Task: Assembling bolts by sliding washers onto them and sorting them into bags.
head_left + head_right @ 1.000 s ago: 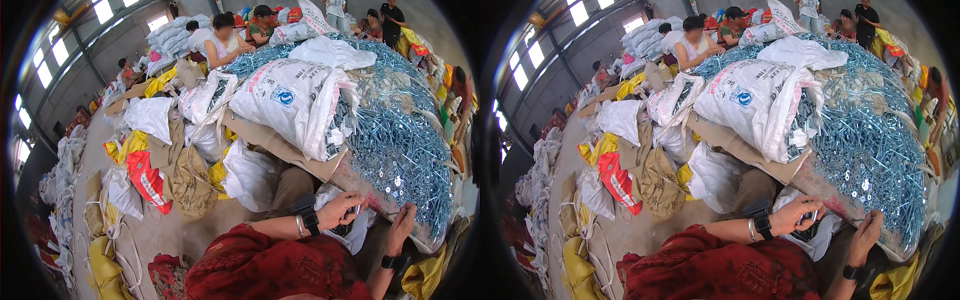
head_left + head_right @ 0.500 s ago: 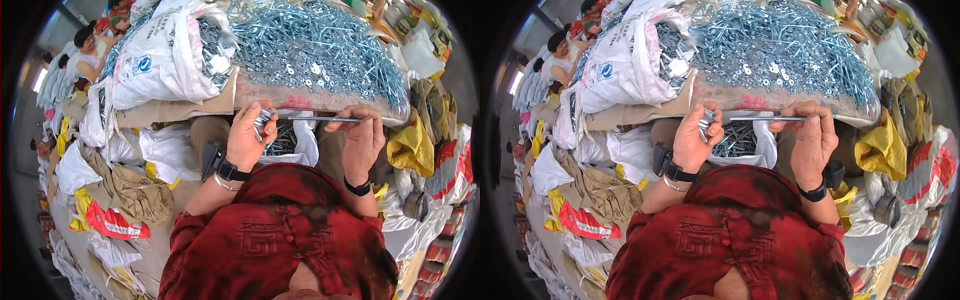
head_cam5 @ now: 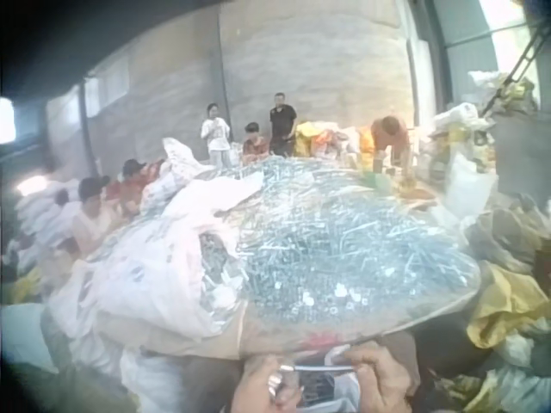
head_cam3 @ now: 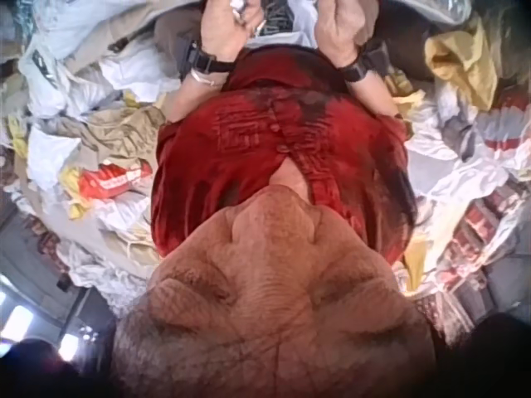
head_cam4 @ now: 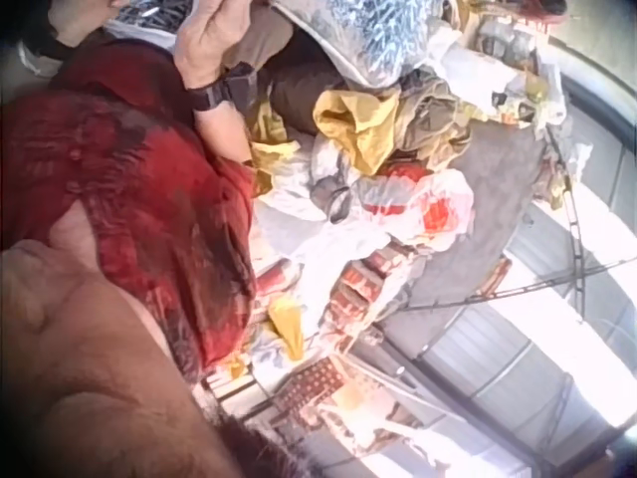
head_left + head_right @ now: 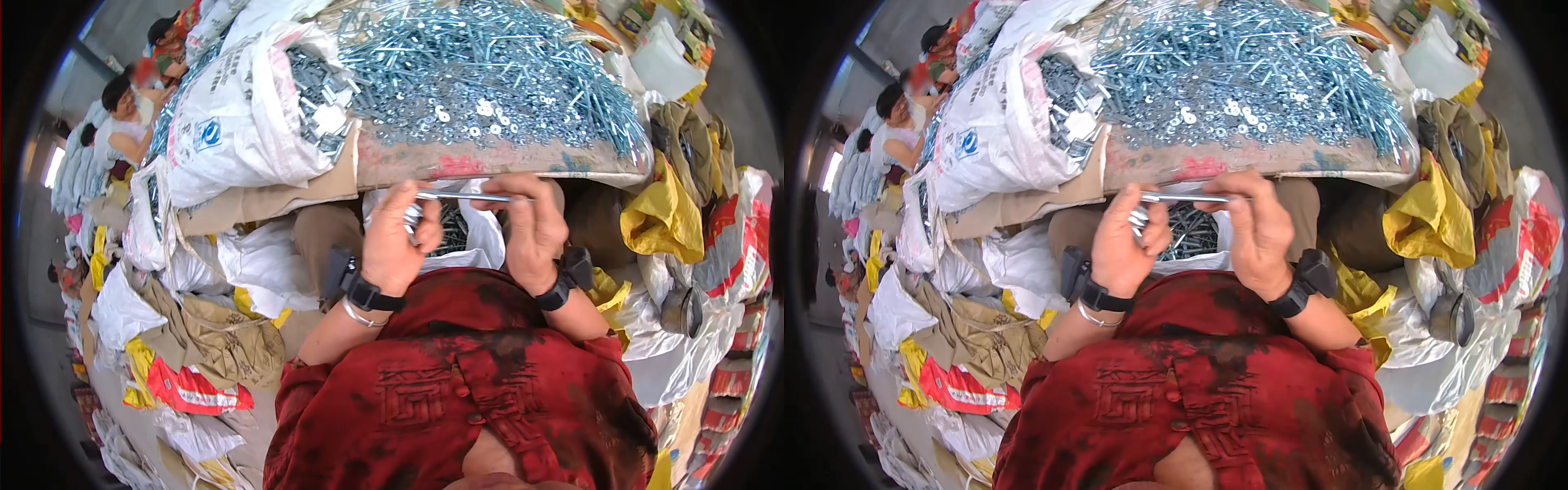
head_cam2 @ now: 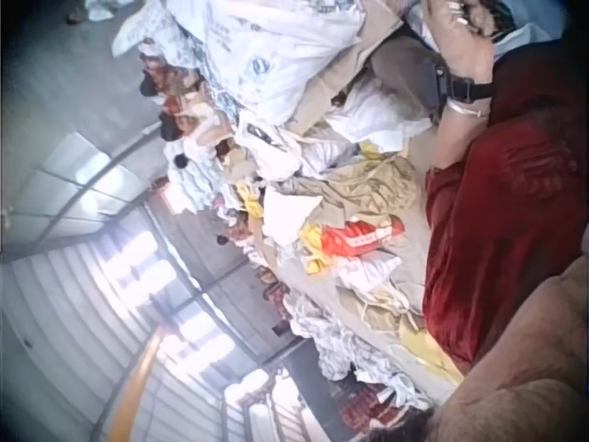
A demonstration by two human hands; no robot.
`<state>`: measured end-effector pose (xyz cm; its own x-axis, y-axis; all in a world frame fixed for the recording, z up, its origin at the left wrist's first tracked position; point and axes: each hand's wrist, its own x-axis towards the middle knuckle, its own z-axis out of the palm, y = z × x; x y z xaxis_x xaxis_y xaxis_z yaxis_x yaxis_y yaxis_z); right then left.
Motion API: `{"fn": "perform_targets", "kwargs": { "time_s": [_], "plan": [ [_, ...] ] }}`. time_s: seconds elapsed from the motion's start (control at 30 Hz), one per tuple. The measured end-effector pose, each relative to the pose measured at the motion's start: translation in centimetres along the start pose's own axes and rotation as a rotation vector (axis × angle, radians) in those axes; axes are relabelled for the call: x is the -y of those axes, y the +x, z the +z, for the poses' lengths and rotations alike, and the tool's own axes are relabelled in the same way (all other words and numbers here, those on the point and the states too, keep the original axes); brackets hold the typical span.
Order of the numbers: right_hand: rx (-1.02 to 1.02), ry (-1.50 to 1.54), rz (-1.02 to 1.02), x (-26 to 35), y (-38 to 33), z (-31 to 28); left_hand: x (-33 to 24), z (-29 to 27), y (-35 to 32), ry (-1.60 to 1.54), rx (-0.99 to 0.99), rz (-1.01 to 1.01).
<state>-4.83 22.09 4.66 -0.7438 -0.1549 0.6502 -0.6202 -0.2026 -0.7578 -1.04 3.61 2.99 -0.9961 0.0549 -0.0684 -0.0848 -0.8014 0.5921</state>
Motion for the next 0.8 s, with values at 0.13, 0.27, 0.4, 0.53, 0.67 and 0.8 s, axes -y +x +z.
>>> {"fn": "perform_targets", "kwargs": {
  "time_s": [0.13, 0.27, 0.4, 0.53, 0.67, 0.8],
  "plan": [
    [0.242, 0.104, 0.383, -0.3, 0.4, -1.3, -3.0, -2.3, 0.6, -0.004, -0.15, 0.073],
    [0.605, 0.129, 0.605, -1.5, 1.1, -1.3, -2.7, -2.2, 1.8, 0.072, -0.068, -0.157],
    [0.475, 0.189, 0.575, -6.8, -0.9, 1.3, -0.4, -1.2, 1.9, 0.178, -0.079, -0.242],
    [0.738, -0.034, 0.439, -5.8, 1.8, -0.4, 0.0, -2.7, 0.7, 0.267, -0.112, -0.25],
    [0.242, -0.713, 0.166, -9.3, 5.7, -4.5, -0.5, -2.7, 0.5, 0.251, -0.043, -0.162],
    [0.556, -1.126, 0.152, -11.3, 7.2, -7.3, -1.0, -3.2, 0.5, 0.26, -0.049, -0.138]
  ]
}}
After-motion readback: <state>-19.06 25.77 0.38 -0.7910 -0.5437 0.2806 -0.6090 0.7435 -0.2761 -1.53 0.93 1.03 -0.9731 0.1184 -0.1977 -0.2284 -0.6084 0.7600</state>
